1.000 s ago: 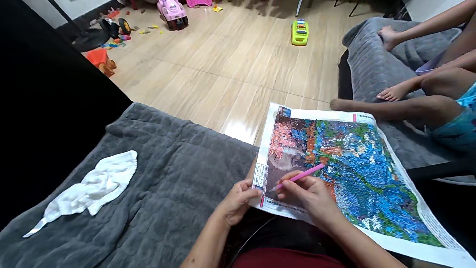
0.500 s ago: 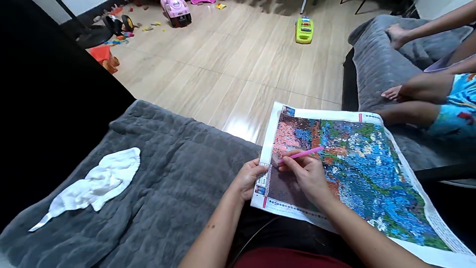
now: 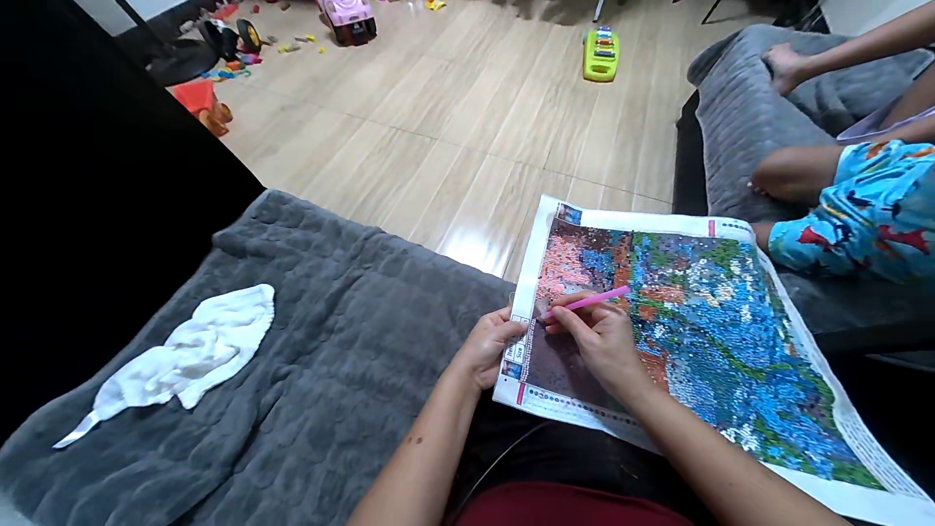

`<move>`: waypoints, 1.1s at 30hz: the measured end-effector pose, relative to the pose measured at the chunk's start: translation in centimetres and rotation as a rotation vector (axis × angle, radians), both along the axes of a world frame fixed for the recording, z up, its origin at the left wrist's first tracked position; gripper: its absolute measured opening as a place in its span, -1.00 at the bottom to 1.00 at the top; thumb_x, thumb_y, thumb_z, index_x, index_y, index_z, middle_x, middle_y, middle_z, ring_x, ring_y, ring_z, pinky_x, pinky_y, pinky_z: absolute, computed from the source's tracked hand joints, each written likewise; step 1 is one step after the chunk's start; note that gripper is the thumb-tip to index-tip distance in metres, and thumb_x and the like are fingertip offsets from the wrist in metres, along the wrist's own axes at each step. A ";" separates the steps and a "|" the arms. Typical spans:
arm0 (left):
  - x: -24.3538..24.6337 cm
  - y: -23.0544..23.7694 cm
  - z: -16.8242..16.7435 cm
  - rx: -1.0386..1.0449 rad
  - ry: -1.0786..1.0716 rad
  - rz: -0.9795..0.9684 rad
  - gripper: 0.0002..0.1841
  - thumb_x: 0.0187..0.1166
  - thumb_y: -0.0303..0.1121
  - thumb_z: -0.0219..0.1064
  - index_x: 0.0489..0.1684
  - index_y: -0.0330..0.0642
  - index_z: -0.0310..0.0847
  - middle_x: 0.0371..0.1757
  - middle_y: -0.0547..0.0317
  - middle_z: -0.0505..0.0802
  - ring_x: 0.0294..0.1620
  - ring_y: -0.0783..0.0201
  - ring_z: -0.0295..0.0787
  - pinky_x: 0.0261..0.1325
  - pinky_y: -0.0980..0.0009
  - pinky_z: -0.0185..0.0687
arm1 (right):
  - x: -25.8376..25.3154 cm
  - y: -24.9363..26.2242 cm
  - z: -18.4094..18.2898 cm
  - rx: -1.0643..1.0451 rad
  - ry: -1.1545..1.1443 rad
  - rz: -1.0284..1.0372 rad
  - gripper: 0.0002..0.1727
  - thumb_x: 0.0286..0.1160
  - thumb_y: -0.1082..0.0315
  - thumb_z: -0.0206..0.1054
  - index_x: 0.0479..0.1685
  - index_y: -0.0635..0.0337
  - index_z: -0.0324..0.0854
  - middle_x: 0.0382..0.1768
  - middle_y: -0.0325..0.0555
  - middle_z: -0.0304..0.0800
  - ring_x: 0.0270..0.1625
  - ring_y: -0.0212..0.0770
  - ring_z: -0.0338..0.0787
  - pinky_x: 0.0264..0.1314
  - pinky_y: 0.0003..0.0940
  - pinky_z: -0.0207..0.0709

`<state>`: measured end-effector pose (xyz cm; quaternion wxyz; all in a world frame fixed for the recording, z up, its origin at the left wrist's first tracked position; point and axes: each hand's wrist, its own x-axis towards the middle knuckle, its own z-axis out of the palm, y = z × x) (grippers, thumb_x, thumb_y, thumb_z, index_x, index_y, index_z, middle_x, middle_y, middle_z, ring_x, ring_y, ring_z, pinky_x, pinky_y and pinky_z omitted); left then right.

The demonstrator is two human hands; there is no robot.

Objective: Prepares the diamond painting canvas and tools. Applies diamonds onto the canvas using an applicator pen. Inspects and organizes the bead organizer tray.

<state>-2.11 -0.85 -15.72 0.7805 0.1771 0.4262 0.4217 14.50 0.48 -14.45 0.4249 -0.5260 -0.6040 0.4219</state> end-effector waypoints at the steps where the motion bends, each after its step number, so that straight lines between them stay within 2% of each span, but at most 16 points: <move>1: 0.0 0.0 0.0 0.002 -0.002 -0.001 -0.77 0.74 -0.54 0.04 0.15 -0.16 0.58 -0.31 0.15 0.85 -0.42 0.40 0.83 -0.32 0.48 0.79 | 0.0 0.0 -0.2 0.017 -0.002 0.002 -0.91 0.56 0.57 0.32 -0.11 0.37 0.71 -0.30 -0.13 0.86 -0.31 -0.43 0.87 -0.12 -0.51 0.80; 7: 0.1 -0.1 -0.1 -0.001 -0.011 0.000 -0.76 0.74 -0.54 0.04 0.15 -0.17 0.59 -0.31 0.15 0.85 -0.42 0.40 0.82 -0.33 0.49 0.79 | -0.3 -0.1 -0.2 0.174 -0.184 0.029 -0.92 0.50 0.55 0.37 -0.16 0.36 0.74 -0.33 -0.08 0.87 -0.32 -0.40 0.86 -0.13 -0.51 0.75; 11: 0.2 -0.2 0.0 0.004 0.008 0.000 -0.77 0.74 -0.54 0.05 0.15 -0.18 0.59 -0.31 0.15 0.85 -0.43 0.41 0.82 -0.33 0.50 0.78 | -0.6 -0.1 -0.2 0.320 -0.362 0.078 -0.92 0.45 0.56 0.41 -0.18 0.40 0.75 -0.31 0.08 0.84 -0.32 -0.13 0.86 -0.13 -0.24 0.78; 14: 0.1 -0.3 -0.1 0.026 0.039 -0.006 -0.78 0.74 -0.55 0.05 0.09 -0.17 0.61 -0.33 0.18 0.84 -0.44 0.43 0.81 -0.34 0.51 0.77 | -0.7 0.0 -0.6 0.395 -0.408 0.089 -0.91 0.40 0.57 0.42 -0.20 0.42 0.75 -0.29 0.13 0.84 -0.31 -0.06 0.88 -0.14 -0.20 0.79; 17: 0.1 -0.2 -0.2 0.030 0.033 -0.002 -0.77 0.74 -0.54 0.04 0.09 -0.16 0.62 -0.34 0.19 0.85 -0.44 0.44 0.81 -0.34 0.52 0.77 | -0.5 0.0 -0.3 0.312 -0.318 0.085 -0.91 0.45 0.57 0.40 -0.17 0.41 0.75 -0.27 0.09 0.85 -0.28 -0.13 0.89 -0.10 -0.24 0.80; 21: 0.1 -0.2 -0.2 0.013 0.005 0.010 -0.74 0.75 -0.54 0.03 0.20 -0.18 0.59 -0.29 0.15 0.86 -0.41 0.41 0.83 -0.32 0.50 0.79 | -0.1 -0.2 -0.3 0.195 -0.139 0.044 -0.89 0.54 0.52 0.32 -0.13 0.37 0.73 -0.29 -0.09 0.86 -0.29 -0.42 0.86 -0.10 -0.53 0.76; 29: 0.1 -0.2 -0.3 0.008 -0.004 0.011 -0.76 0.74 -0.55 0.02 0.15 -0.17 0.59 -0.33 0.16 0.85 -0.44 0.41 0.82 -0.34 0.49 0.78 | -0.2 -0.4 -0.7 0.200 -0.135 0.055 -0.90 0.52 0.55 0.33 -0.13 0.39 0.71 -0.29 -0.07 0.86 -0.29 -0.42 0.86 -0.12 -0.54 0.76; 33: 0.1 -0.2 -0.3 0.008 -0.004 0.011 -0.76 0.75 -0.54 0.02 0.13 -0.17 0.59 -0.33 0.16 0.84 -0.44 0.41 0.82 -0.35 0.50 0.78 | -0.2 -0.4 -0.7 0.217 -0.166 0.067 -0.90 0.51 0.54 0.35 -0.13 0.39 0.72 -0.27 -0.02 0.86 -0.27 -0.34 0.87 -0.09 -0.46 0.78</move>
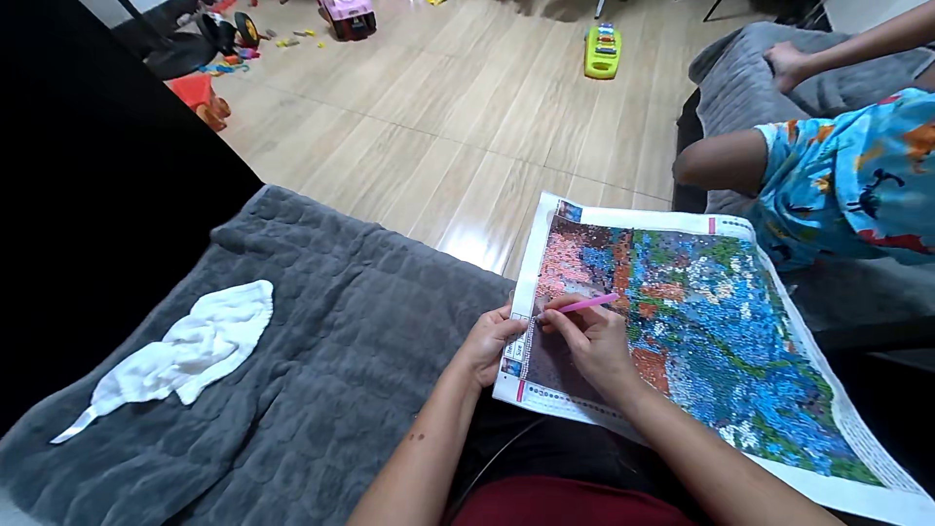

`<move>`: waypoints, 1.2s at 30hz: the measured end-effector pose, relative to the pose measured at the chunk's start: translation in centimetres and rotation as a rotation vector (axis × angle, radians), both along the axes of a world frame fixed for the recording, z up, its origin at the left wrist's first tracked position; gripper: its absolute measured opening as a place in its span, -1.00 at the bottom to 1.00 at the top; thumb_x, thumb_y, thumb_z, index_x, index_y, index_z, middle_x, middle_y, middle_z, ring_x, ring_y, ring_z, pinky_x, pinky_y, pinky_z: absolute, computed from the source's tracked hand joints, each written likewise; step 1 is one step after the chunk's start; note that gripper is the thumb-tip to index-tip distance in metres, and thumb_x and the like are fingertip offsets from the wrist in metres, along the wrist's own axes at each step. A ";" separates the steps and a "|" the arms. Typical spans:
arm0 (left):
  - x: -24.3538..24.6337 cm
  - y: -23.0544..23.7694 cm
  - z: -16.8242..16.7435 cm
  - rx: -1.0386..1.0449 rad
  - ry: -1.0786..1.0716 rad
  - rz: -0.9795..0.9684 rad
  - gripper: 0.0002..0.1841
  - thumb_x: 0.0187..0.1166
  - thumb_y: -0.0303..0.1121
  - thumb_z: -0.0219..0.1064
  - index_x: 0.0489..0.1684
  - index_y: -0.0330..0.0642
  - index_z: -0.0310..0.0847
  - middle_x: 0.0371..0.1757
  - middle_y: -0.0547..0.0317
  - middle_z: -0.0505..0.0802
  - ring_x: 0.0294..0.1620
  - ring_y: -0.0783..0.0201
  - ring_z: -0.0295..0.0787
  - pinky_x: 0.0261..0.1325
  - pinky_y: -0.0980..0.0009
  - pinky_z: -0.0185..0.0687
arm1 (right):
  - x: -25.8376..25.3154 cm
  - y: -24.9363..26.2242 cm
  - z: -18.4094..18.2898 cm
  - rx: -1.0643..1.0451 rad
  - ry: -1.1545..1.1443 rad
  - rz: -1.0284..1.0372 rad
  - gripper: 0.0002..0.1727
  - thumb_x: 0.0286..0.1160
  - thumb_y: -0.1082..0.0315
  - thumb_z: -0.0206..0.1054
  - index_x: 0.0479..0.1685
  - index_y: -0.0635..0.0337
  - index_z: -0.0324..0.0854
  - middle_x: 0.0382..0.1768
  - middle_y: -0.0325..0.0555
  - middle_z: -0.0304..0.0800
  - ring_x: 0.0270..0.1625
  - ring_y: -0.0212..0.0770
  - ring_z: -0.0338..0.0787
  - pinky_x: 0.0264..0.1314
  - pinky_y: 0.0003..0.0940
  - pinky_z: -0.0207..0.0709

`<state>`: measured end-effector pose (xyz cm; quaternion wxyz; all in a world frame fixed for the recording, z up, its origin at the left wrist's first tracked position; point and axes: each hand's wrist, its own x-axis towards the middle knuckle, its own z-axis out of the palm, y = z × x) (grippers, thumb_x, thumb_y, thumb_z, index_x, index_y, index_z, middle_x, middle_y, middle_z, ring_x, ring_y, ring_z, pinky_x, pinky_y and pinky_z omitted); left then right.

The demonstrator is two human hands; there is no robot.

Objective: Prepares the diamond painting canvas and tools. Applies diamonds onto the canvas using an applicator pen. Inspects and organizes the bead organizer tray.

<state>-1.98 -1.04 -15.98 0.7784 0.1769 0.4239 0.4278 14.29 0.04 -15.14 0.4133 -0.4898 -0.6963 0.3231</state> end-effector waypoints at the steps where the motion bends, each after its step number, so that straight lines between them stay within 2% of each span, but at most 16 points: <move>1: 0.0 0.0 0.0 -0.002 -0.005 0.004 -0.76 0.75 -0.54 0.02 0.13 -0.17 0.59 -0.34 0.16 0.84 -0.44 0.41 0.82 -0.35 0.50 0.78 | 0.0 0.0 -0.1 0.012 -0.001 0.001 -0.90 0.50 0.55 0.35 -0.14 0.40 0.72 -0.27 -0.01 0.86 -0.28 -0.33 0.87 -0.10 -0.46 0.78; 7: 0.0 0.0 0.0 -0.005 -0.016 0.005 -0.76 0.75 -0.54 0.02 0.13 -0.17 0.60 -0.33 0.15 0.85 -0.45 0.41 0.82 -0.37 0.50 0.78 | -0.1 0.0 -0.3 0.053 -0.014 0.012 -0.91 0.47 0.57 0.37 -0.16 0.41 0.73 -0.26 0.01 0.85 -0.29 -0.34 0.86 -0.12 -0.49 0.76; 12: -0.1 -0.1 -0.1 0.015 0.004 -0.005 -0.76 0.75 -0.53 0.02 0.14 -0.15 0.59 -0.31 0.18 0.85 -0.43 0.42 0.82 -0.34 0.49 0.78 | 0.2 -0.1 -0.1 0.044 0.005 -0.002 -0.88 0.51 0.52 0.33 -0.14 0.38 0.74 -0.25 -0.06 0.85 -0.29 -0.42 0.84 -0.11 -0.53 0.75; 19: -0.1 -0.1 -0.1 0.008 0.004 -0.004 -0.75 0.76 -0.52 0.02 0.17 -0.16 0.60 -0.31 0.16 0.85 -0.43 0.42 0.82 -0.34 0.50 0.78 | 0.3 -0.3 -0.6 0.044 -0.021 -0.005 -0.87 0.51 0.50 0.34 -0.12 0.38 0.74 -0.26 -0.05 0.86 -0.30 -0.37 0.86 -0.12 -0.48 0.77; 24: 0.0 -0.1 -0.1 0.011 0.001 0.003 -0.76 0.74 -0.55 0.03 0.12 -0.16 0.60 -0.34 0.17 0.85 -0.45 0.43 0.82 -0.36 0.51 0.78 | 0.3 -0.4 -0.7 0.037 -0.015 -0.004 -0.89 0.49 0.53 0.36 -0.14 0.38 0.74 -0.27 -0.04 0.86 -0.30 -0.35 0.86 -0.13 -0.48 0.77; 30: -0.1 -0.1 -0.2 0.012 -0.025 0.007 -0.75 0.75 -0.54 0.02 0.14 -0.16 0.60 -0.32 0.15 0.86 -0.43 0.42 0.83 -0.35 0.50 0.78 | 0.3 -0.4 -0.8 0.058 0.039 -0.006 -0.87 0.50 0.52 0.34 -0.13 0.40 0.74 -0.22 -0.07 0.87 -0.28 -0.44 0.86 -0.09 -0.56 0.76; 36: -0.1 -0.1 -0.3 0.016 -0.029 -0.002 -0.75 0.76 -0.53 0.01 0.17 -0.16 0.59 -0.29 0.15 0.86 -0.41 0.41 0.84 -0.32 0.48 0.79 | 0.4 -0.4 -0.9 0.046 0.030 -0.014 -0.88 0.50 0.52 0.35 -0.13 0.41 0.73 -0.24 -0.05 0.88 -0.27 -0.41 0.88 -0.08 -0.54 0.77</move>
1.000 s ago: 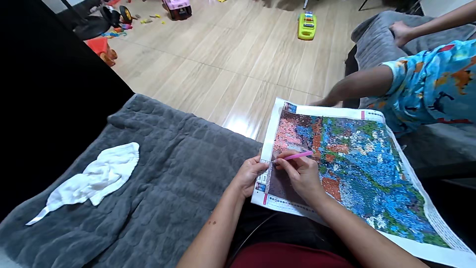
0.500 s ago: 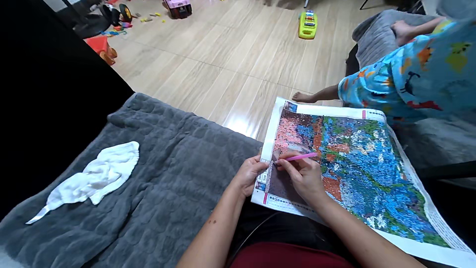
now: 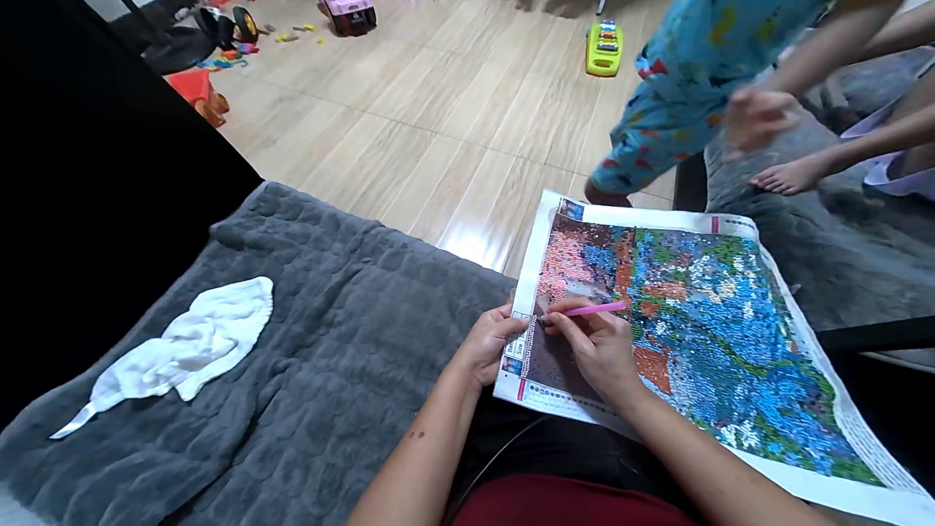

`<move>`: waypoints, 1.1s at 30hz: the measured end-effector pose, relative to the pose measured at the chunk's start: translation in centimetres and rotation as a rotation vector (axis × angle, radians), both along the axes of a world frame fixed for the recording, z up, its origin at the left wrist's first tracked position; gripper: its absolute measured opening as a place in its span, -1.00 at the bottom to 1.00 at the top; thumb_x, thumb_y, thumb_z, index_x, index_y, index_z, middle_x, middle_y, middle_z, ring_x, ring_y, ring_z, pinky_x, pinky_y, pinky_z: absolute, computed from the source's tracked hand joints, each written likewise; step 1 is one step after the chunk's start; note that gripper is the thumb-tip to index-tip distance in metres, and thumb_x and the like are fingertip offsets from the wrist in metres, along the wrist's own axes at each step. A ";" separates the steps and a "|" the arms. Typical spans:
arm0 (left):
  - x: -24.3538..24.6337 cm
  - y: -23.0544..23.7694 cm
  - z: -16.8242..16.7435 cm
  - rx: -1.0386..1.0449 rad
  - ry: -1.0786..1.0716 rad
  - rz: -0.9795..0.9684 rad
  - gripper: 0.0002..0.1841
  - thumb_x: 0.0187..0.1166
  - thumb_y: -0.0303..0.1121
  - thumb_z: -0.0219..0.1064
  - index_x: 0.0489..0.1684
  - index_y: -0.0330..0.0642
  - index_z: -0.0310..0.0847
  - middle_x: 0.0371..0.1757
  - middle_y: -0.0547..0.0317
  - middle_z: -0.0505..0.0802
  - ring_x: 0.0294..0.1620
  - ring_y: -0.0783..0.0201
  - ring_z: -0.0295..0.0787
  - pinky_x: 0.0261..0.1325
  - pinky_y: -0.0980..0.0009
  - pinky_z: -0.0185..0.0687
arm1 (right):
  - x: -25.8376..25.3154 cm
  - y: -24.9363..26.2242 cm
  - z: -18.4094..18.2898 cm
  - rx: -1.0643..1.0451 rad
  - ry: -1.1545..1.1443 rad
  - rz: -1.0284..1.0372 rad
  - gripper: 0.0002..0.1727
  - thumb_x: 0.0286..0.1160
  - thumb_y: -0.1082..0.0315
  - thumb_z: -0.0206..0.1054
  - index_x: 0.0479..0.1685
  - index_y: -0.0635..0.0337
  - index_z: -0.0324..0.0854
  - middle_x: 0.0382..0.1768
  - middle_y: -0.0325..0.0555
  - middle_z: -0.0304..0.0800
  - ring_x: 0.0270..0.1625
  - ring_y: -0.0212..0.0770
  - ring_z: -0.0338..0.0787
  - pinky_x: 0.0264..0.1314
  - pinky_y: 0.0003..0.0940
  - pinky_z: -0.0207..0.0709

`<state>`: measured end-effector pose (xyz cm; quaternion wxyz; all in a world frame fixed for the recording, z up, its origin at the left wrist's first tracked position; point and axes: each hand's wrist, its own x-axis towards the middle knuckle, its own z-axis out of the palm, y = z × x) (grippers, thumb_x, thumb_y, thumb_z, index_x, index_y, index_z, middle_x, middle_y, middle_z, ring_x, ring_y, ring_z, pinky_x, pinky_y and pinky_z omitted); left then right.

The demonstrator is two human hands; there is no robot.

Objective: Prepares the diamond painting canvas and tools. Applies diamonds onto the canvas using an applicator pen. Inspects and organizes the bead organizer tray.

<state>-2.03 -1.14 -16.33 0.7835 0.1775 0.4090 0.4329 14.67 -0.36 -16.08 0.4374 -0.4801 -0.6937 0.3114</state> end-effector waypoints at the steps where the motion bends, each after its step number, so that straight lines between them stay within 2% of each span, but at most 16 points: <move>1: 0.0 0.0 0.0 0.000 0.002 -0.003 -0.74 0.76 -0.52 0.01 0.18 -0.16 0.59 -0.28 0.15 0.86 -0.40 0.40 0.84 -0.31 0.48 0.80 | -0.1 0.0 -0.1 -0.001 -0.003 0.002 -0.87 0.50 0.52 0.34 -0.13 0.41 0.73 -0.24 -0.04 0.88 -0.27 -0.39 0.88 -0.09 -0.52 0.78; 11: 0.1 -0.1 0.2 -0.019 0.019 0.006 -0.77 0.75 -0.52 0.02 0.10 -0.16 0.60 -0.33 0.18 0.85 -0.44 0.42 0.82 -0.34 0.50 0.78 | -0.1 0.0 0.0 0.005 0.015 0.018 -0.88 0.49 0.55 0.34 -0.14 0.42 0.74 -0.24 -0.04 0.87 -0.28 -0.43 0.86 -0.09 -0.57 0.75; 14: -0.1 -0.1 0.1 -0.007 0.015 -0.004 -0.75 0.75 -0.52 0.01 0.15 -0.13 0.60 -0.32 0.20 0.85 -0.42 0.44 0.82 -0.33 0.51 0.78 | 0.0 -0.1 0.2 0.001 0.031 0.006 -0.88 0.50 0.53 0.34 -0.14 0.38 0.74 -0.25 -0.12 0.87 -0.28 -0.50 0.84 -0.10 -0.62 0.73; 23: 0.0 -0.1 0.1 -0.010 0.006 -0.003 -0.77 0.76 -0.51 0.02 0.13 -0.15 0.60 -0.32 0.18 0.85 -0.42 0.42 0.83 -0.32 0.49 0.79 | -0.1 0.0 -0.2 0.008 0.006 0.006 -0.88 0.48 0.53 0.35 -0.13 0.40 0.74 -0.24 -0.06 0.88 -0.27 -0.42 0.87 -0.08 -0.54 0.76; 33: -0.1 -0.2 0.0 0.004 -0.002 -0.009 -0.76 0.75 -0.51 0.02 0.13 -0.13 0.60 -0.31 0.19 0.86 -0.42 0.43 0.83 -0.32 0.50 0.79 | -0.1 0.1 0.0 0.022 0.020 0.001 -0.87 0.49 0.52 0.35 -0.14 0.41 0.75 -0.22 -0.05 0.88 -0.28 -0.43 0.86 -0.10 -0.56 0.76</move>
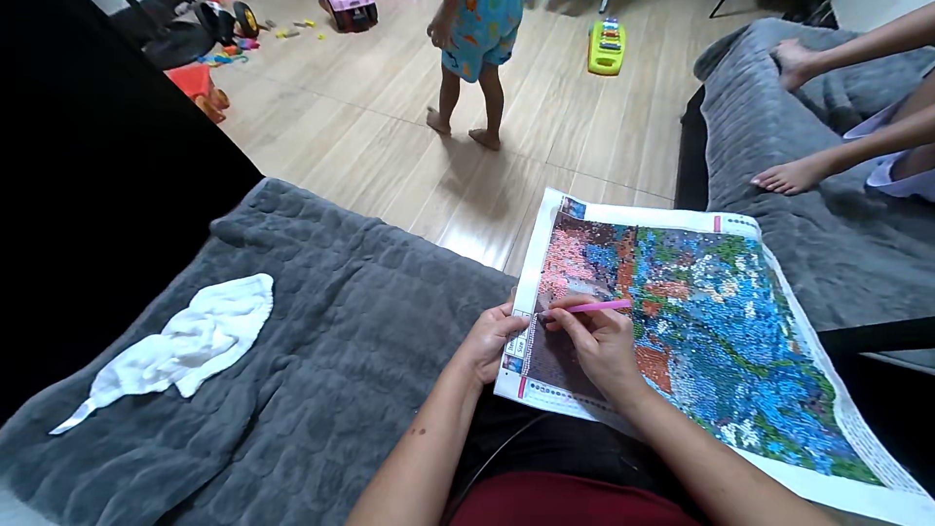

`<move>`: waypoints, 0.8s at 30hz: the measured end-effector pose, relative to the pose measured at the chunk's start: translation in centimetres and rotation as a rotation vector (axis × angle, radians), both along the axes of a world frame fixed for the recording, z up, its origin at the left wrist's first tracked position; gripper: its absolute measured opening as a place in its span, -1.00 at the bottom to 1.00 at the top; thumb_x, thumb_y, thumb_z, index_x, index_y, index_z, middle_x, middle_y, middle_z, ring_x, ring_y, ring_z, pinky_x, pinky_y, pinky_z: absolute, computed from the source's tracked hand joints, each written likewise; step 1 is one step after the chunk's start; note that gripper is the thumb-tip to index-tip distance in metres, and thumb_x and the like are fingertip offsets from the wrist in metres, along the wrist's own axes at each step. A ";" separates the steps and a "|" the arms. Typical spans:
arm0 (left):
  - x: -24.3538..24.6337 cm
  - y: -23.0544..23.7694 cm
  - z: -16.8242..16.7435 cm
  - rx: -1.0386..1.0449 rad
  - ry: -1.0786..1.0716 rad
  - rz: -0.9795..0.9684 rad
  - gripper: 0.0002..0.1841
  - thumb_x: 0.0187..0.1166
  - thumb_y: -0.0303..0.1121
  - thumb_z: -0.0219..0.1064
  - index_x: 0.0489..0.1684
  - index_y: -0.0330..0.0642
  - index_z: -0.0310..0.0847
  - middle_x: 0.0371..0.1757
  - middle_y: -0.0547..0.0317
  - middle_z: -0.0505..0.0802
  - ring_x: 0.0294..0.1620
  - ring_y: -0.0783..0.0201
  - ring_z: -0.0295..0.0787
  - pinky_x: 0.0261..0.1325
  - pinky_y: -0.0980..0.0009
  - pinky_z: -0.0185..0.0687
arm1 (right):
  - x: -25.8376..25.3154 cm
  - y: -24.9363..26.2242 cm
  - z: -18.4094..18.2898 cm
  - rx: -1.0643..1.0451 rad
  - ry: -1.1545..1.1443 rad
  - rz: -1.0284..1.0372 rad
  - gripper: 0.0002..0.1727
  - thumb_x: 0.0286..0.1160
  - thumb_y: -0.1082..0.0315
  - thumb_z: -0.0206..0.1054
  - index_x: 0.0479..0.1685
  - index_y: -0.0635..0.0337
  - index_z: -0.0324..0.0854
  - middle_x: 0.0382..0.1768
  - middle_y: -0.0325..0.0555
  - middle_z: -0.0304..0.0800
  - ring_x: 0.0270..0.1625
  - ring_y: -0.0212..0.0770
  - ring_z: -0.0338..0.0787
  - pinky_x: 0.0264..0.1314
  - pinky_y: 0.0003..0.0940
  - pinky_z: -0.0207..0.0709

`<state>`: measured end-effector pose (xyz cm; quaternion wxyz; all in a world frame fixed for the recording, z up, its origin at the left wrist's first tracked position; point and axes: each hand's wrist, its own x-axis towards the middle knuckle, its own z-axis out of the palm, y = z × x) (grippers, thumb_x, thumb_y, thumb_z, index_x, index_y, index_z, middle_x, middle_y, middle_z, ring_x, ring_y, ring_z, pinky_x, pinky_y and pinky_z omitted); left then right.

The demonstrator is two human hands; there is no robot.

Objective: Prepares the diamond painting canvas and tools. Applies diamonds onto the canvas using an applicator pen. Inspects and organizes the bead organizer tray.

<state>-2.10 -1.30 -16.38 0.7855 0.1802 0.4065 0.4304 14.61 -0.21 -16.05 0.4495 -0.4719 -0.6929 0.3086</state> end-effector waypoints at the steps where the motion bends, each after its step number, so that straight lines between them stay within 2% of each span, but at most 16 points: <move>1: 0.0 0.0 0.0 -0.002 -0.004 0.001 -0.76 0.75 -0.51 0.02 0.11 -0.13 0.60 -0.32 0.19 0.86 -0.41 0.43 0.83 -0.32 0.49 0.79 | 0.0 0.1 0.1 0.002 -0.002 0.002 -0.86 0.49 0.52 0.35 -0.14 0.43 0.75 -0.22 -0.03 0.88 -0.28 -0.40 0.87 -0.10 -0.52 0.77; 15: 0.2 0.0 0.3 -0.020 0.024 0.014 -0.75 0.76 -0.50 0.03 0.21 -0.15 0.57 -0.30 0.17 0.84 -0.41 0.42 0.83 -0.31 0.49 0.79 | 0.0 0.2 -0.1 0.166 -0.162 0.055 -0.88 0.44 0.52 0.36 -0.18 0.39 0.76 -0.27 0.01 0.85 -0.30 -0.32 0.83 -0.12 -0.53 0.73; 24: 0.2 0.0 0.3 -0.008 0.034 0.009 -0.76 0.76 -0.50 0.02 0.19 -0.14 0.57 -0.30 0.18 0.85 -0.42 0.43 0.82 -0.32 0.51 0.78 | -0.3 0.4 -0.2 0.234 -0.244 0.052 -0.90 0.43 0.52 0.36 -0.22 0.37 0.76 -0.28 0.02 0.85 -0.31 -0.26 0.83 -0.11 -0.48 0.72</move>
